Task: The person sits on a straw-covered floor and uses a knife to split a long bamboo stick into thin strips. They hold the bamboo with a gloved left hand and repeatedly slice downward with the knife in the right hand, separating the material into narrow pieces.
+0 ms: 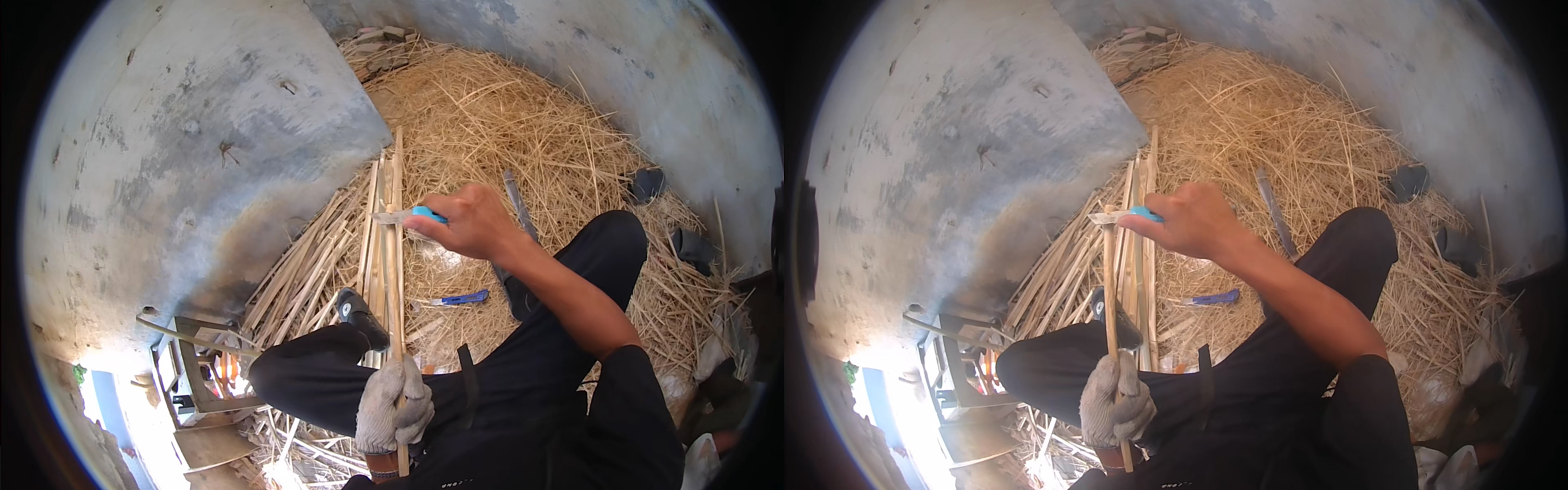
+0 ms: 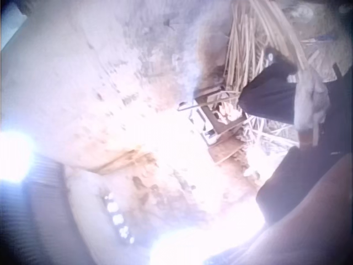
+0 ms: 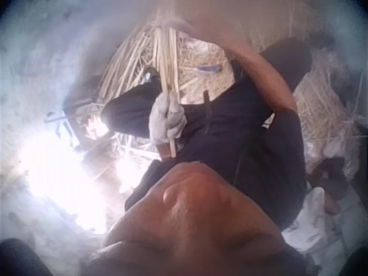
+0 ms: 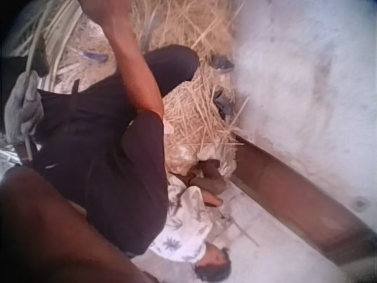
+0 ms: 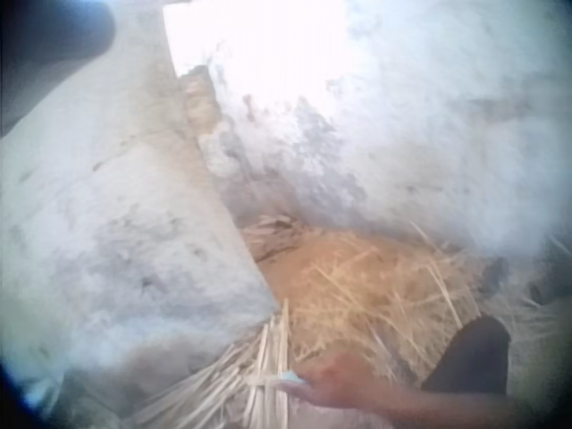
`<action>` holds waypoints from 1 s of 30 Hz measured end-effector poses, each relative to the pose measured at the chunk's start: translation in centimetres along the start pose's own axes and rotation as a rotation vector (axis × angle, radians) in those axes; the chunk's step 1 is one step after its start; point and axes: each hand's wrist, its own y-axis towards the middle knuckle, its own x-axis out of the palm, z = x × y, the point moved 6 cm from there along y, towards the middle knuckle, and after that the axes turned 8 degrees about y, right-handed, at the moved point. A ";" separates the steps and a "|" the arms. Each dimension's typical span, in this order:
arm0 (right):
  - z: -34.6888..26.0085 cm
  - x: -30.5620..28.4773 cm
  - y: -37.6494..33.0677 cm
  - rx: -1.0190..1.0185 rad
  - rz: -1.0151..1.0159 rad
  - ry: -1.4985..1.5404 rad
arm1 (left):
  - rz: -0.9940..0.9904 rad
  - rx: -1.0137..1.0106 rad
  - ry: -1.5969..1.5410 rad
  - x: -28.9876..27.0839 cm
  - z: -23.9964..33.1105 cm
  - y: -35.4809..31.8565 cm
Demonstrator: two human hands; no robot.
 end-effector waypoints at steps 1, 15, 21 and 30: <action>-0.2 0.4 0.1 0.020 0.019 -0.010 | 0.032 0.017 0.044 -0.2 0.3 0.1; 2.5 -0.3 0.7 0.263 0.176 0.186 | 0.111 0.077 0.073 -1.6 1.0 -0.8; -1.1 0.9 0.3 0.028 -0.008 0.282 | 0.153 -0.010 0.165 -0.3 0.7 -0.6; 13.3 -3.3 1.4 0.733 0.185 -0.144 | 0.062 -0.088 0.583 2.4 0.6 -1.1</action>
